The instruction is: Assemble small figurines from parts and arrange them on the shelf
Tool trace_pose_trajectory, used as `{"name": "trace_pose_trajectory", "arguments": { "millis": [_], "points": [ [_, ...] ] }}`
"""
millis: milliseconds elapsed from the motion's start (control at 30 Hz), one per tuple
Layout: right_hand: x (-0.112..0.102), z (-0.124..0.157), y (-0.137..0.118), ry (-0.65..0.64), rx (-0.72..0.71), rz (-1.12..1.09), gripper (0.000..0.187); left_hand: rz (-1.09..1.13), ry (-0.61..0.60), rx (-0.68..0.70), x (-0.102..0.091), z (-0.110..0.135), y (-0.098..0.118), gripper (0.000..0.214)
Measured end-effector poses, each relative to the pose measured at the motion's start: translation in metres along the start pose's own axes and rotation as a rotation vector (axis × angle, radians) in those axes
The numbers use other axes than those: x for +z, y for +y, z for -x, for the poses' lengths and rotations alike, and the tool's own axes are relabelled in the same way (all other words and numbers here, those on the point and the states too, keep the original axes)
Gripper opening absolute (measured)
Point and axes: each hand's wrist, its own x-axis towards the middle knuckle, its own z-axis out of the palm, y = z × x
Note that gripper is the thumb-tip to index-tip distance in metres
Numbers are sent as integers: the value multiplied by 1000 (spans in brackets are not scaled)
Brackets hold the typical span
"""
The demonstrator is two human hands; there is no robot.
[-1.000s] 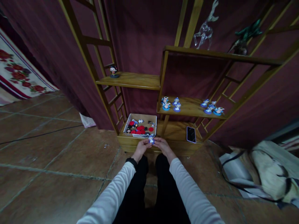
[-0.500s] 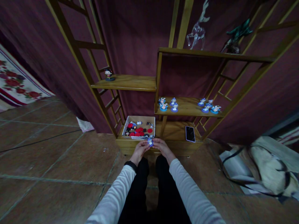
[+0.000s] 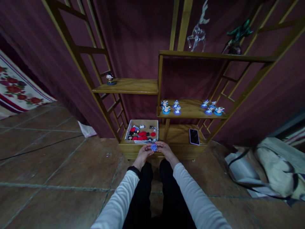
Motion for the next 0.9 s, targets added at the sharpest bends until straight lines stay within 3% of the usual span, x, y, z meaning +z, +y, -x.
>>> {"name": "trace_pose_trajectory", "arguments": {
  "millis": [300,567,900],
  "points": [
    [0,1,-1,-22,-33,-2,34,-27,-13,78,-2,-4,-6,37],
    [1,4,-4,1,11,-12,40,52,52,-7,-6,-9,-10,41],
    [-1,4,-3,-92,43,12,49,130,-7,-21,-6,-8,-8,38]
  ]
}}
